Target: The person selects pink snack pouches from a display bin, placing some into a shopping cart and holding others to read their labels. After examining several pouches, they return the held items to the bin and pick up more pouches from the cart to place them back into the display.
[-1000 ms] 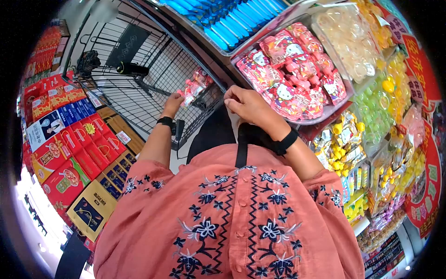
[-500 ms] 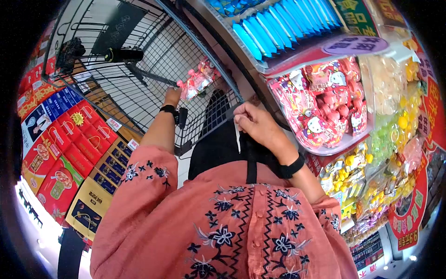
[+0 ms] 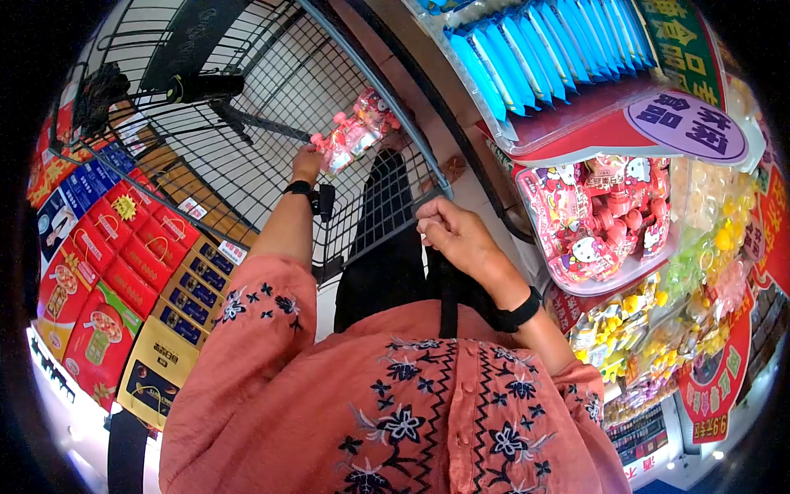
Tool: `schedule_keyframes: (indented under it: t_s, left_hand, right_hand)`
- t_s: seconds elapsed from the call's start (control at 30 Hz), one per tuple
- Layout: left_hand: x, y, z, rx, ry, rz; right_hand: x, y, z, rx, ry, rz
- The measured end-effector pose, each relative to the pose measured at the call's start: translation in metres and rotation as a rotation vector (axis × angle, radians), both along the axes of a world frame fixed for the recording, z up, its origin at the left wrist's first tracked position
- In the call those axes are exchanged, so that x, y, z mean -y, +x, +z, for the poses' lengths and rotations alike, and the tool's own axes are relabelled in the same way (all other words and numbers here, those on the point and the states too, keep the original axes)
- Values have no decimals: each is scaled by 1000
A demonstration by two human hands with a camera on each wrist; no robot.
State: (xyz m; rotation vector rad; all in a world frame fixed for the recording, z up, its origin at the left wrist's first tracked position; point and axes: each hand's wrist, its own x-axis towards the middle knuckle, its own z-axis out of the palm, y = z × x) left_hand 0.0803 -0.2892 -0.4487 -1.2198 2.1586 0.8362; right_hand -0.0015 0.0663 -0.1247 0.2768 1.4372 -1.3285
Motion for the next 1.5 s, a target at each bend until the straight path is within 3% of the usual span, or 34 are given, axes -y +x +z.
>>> schedule_keyframes:
  t_s: [0.13,0.27,0.43,0.5,0.57,0.6,0.73,0.8,0.9,1.03,1.13,1.17,1.23,1.33,1.5]
  left_hand:
    - [22,16,-29,-119,174,34]
    - [28,11,-29,-15,200,55]
    - [5,-3,46,-100,412,209]
    - [5,3,46,-2,501,185]
    - [9,31,8,-148,379,8]
    - [2,25,26,-90,311,-77]
    - [-20,10,102,-400,191,-251]
    - [-28,-8,172,-542,54,-375]
    - [-37,-30,266,-652,47,-361]
    - [-58,-60,386,-773,365,-178]
    - [-98,-78,469,-887,531,-115]
    - [-116,-83,488,-939,607,-61]
    - [-147,-93,512,-1032,778,47]
    - [-181,-102,526,-1066,863,-48]
    - [-235,-112,533,-1045,952,-100]
  right_hand:
    - [1,4,-2,16,3,-78]
    - [2,3,0,20,6,-65]
    - [-2,1,2,-14,-7,7]
    - [-4,-1,6,-41,-16,30]
    - [-4,-2,15,-67,-27,4]
    - [-6,-3,19,-81,-26,14]
    - [-14,1,30,-185,-45,6]
    - [-16,0,41,-259,-72,-3]
    - [-20,-12,72,-378,-125,-15]
    - [-25,-39,102,-528,-295,-107]
    - [-26,-56,147,-826,-270,-209]
    - [-26,-61,150,-977,-223,-237]
    - [-32,-62,174,-949,-267,-310]
    - [-51,-62,188,-782,-434,-377]
    - [-90,-49,194,-857,-434,-506]
